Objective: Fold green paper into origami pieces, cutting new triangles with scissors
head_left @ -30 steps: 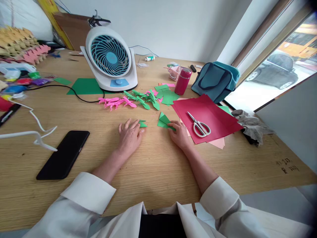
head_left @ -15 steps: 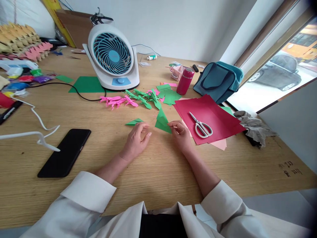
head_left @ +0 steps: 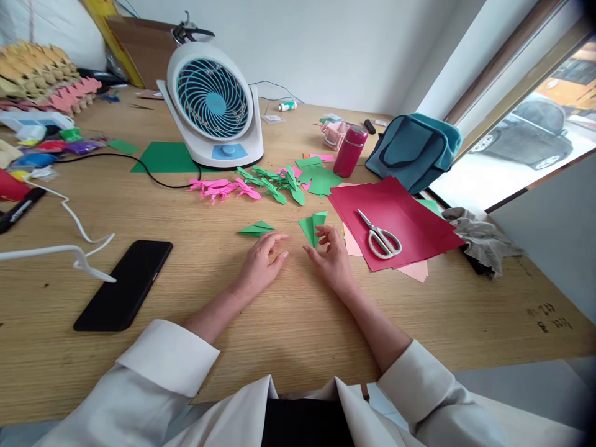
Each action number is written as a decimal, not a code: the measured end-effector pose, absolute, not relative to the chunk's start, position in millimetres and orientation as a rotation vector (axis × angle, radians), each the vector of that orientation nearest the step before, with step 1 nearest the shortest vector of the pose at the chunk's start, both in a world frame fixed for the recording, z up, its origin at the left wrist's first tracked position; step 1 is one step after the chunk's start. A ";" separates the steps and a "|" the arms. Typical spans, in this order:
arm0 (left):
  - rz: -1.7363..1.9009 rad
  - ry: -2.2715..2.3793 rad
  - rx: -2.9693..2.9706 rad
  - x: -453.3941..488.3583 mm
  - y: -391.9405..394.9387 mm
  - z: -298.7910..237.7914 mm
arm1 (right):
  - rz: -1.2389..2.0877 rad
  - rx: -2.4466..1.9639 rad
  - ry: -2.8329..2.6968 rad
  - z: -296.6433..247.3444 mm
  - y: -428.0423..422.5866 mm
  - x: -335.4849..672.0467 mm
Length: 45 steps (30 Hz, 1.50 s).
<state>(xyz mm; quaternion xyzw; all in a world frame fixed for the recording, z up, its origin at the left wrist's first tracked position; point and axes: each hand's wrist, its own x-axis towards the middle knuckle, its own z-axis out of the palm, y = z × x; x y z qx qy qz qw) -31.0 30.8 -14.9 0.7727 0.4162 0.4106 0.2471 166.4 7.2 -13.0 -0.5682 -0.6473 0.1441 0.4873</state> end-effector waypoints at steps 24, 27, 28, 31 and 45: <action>1.195 1.038 1.679 -30.1 32.1 -17.4 | 0.896 -1.141 -1.087 -1.5 28.7 147.4; 1.197 0.910 1.375 -29.2 33.4 -13.6 | 0.947 -1.039 -1.140 1.6 13.3 134.7; 1.181 0.872 1.289 -29.1 33.0 -11.4 | 0.968 -1.030 -1.162 1.4 9.2 130.6; 1.148 0.868 1.121 -28.9 29.8 -4.2 | 0.995 -1.044 -1.234 -1.9 0.5 120.5; 1.125 0.968 1.097 -27.4 25.6 4.3 | 1.182 -1.089 -1.179 -6.5 -1.0 117.8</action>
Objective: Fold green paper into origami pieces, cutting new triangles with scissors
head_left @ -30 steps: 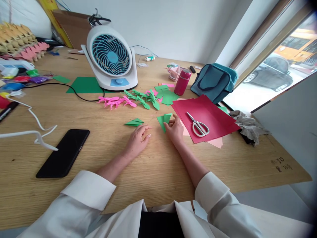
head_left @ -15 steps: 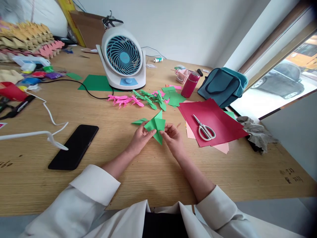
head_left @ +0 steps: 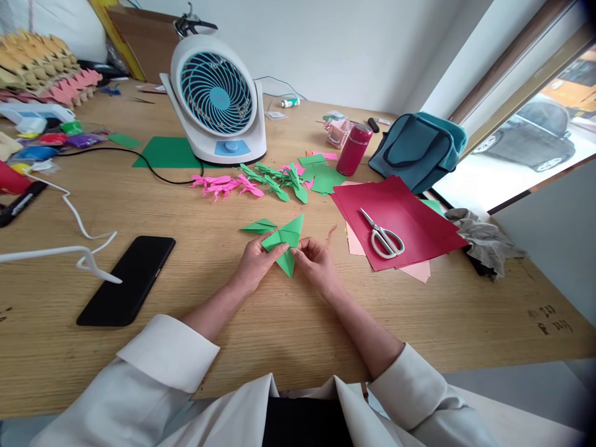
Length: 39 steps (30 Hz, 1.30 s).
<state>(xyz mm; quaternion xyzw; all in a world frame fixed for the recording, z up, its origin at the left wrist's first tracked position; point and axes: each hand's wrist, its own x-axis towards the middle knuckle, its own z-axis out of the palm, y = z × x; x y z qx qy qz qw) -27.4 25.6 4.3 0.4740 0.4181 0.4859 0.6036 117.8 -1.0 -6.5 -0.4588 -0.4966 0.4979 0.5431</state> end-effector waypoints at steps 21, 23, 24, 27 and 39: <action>1.133 0.995 1.146 -28.8 27.5 -2.0 | 1.210 -1.070 -1.216 -15.3 -0.3 120.2; 1.098 0.970 1.120 -27.9 27.4 -2.9 | 1.194 -1.079 -1.201 -14.4 0.3 120.8; 1.085 0.957 1.113 -27.5 27.5 -3.3 | 1.189 -1.082 -1.198 -13.4 0.4 121.3; 1.084 0.935 1.112 -27.0 27.9 -4.1 | 1.176 -1.092 -1.220 -9.1 -0.1 123.8; 0.748 0.614 0.847 -36.4 26.6 6.3 | 1.212 -0.944 -1.253 -2.5 0.1 130.8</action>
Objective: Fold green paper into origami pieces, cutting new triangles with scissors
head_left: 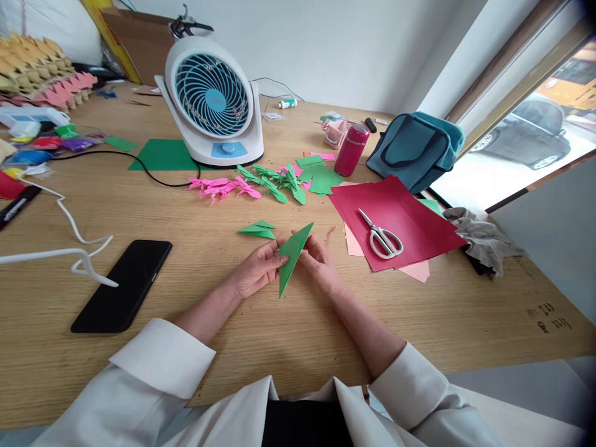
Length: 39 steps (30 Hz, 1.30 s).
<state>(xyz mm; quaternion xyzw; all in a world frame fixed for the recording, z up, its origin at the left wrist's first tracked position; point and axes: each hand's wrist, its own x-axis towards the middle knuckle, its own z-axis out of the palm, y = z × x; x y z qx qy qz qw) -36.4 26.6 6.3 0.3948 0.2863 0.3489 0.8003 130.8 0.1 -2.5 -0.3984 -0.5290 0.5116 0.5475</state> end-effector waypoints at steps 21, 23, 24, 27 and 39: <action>0.988 0.903 1.270 -32.0 27.7 0.6 | 1.128 -1.057 -0.990 -4.9 6.3 134.0; 1.020 0.937 1.299 -31.2 28.2 -1.1 | 1.138 -1.062 -1.007 -4.3 5.5 132.8; 1.027 0.952 1.306 -31.0 28.5 -2.1 | 1.158 -1.058 -1.014 -4.0 5.1 132.3; 1.017 0.972 1.327 -31.5 29.0 -3.7 | 1.230 -1.055 -1.049 -3.7 4.2 131.4; 1.014 0.999 1.383 -32.5 25.6 3.1 | 1.194 -1.141 -1.182 -9.0 2.7 129.3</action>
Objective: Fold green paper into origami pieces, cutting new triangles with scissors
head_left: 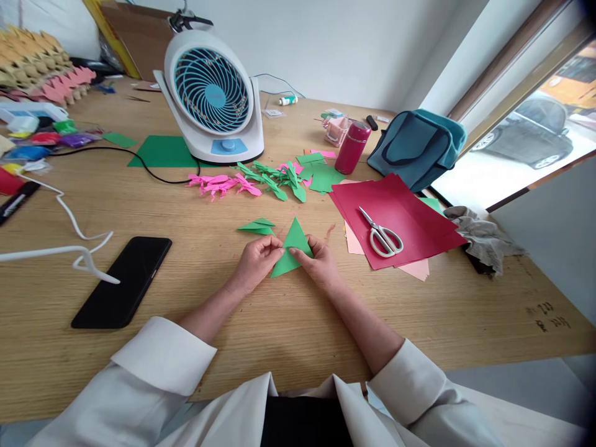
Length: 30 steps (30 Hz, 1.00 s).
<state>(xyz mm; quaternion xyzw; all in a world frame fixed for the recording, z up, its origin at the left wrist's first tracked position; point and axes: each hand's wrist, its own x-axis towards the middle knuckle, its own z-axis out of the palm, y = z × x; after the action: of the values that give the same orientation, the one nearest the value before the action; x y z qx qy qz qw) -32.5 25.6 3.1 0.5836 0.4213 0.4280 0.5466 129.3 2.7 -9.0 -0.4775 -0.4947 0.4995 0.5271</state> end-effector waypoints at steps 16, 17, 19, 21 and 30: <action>1.044 1.036 1.458 -32.8 26.6 1.7 | 1.058 -1.118 -1.328 -9.3 0.5 125.8; 1.045 1.036 1.442 -32.4 26.4 2.4 | 1.054 -1.111 -1.333 -8.6 0.1 125.5; 1.049 1.037 1.406 -31.8 25.9 3.4 | 1.054 -1.100 -1.346 -7.4 -0.8 125.3; 1.040 1.037 1.354 -31.4 25.3 4.5 | 1.051 -1.082 -1.365 -6.0 -1.7 125.7; 0.965 1.107 1.181 -30.9 24.6 10.2 | 0.885 -0.913 -1.519 -3.1 -2.1 130.0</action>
<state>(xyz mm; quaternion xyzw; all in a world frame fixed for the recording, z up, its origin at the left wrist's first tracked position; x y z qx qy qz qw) -30.9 24.6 10.2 0.5068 0.4752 0.4143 0.5880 130.0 -2.1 -3.1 -0.3856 -0.6414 0.3736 0.5481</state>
